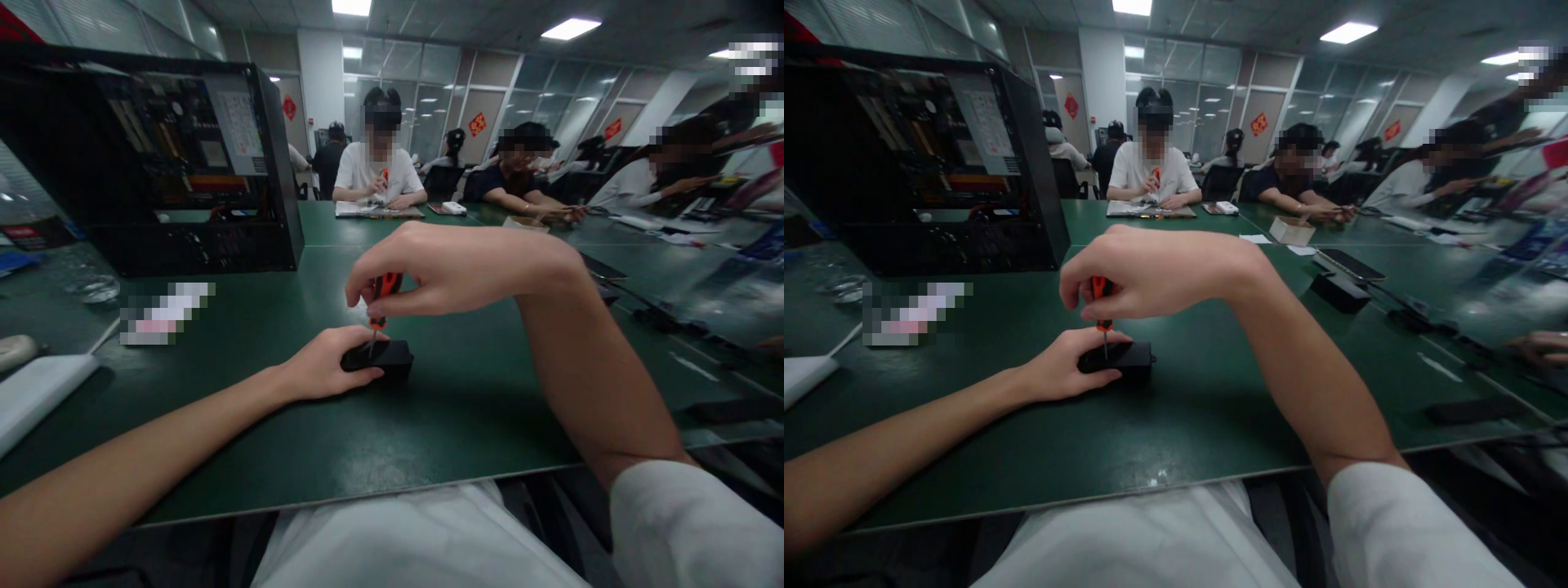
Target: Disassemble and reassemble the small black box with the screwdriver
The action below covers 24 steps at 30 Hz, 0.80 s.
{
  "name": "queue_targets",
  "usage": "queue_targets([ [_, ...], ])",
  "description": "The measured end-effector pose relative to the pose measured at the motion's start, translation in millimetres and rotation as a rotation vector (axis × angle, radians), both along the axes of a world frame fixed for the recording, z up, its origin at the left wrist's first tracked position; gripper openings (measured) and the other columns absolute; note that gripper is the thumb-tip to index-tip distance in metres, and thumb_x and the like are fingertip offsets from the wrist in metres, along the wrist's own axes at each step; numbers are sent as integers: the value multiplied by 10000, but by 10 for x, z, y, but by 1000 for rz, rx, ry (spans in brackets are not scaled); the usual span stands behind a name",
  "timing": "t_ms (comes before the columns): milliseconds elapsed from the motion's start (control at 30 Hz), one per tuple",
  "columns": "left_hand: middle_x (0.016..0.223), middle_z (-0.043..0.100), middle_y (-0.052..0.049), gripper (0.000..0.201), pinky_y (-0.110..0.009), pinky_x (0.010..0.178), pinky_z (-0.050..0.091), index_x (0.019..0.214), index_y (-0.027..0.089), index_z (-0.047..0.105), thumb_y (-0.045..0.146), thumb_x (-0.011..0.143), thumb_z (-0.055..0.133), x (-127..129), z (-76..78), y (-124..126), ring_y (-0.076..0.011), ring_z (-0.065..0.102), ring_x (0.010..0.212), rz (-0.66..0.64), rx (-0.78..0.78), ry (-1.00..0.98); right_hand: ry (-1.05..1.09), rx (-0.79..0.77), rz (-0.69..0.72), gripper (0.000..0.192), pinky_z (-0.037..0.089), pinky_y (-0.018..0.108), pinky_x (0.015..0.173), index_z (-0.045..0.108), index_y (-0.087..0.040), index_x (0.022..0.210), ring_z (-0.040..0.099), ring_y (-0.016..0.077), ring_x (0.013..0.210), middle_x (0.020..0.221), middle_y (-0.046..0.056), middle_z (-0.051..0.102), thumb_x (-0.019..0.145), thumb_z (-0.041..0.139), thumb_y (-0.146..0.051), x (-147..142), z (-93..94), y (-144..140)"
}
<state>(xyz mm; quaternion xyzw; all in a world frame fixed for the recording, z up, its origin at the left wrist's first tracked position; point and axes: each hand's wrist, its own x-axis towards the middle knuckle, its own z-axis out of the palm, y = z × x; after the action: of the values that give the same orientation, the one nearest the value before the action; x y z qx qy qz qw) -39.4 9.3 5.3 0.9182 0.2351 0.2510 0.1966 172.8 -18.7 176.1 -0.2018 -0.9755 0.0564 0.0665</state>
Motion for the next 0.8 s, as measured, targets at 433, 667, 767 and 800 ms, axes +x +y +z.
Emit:
queue_targets([
  [433,1193,753,-107,429,-338,942,542,1304,157,655,373,934,674,-1,-6,21,-255,716,1065,-8,12,16,-30,7,4,240,404,232,664,759,-154,1017,599,102,717,886,21,752,914,543,-132,39,19,-50],
  [667,1192,752,-118,430,-343,931,550,1317,160,656,361,937,679,-6,-25,21,-257,722,1059,-22,47,-13,-40,-12,-31,230,403,243,662,766,-163,1008,588,101,679,847,13,748,915,556,-148,69,23,-69],
  [767,1197,752,-118,430,-347,927,551,1314,167,659,364,933,685,-8,-28,20,-260,722,1059,-20,50,-14,-39,-9,-36,226,396,243,658,765,-167,1002,584,101,677,843,11,747,922,554,-155,70,25,-65],
  [800,1196,752,-117,433,-348,926,552,1316,169,659,366,931,686,-8,-27,20,-261,722,1059,-18,50,-11,-37,-4,-36,223,394,241,655,764,-165,999,583,100,677,845,11,746,925,554,-158,66,24,-61],
])
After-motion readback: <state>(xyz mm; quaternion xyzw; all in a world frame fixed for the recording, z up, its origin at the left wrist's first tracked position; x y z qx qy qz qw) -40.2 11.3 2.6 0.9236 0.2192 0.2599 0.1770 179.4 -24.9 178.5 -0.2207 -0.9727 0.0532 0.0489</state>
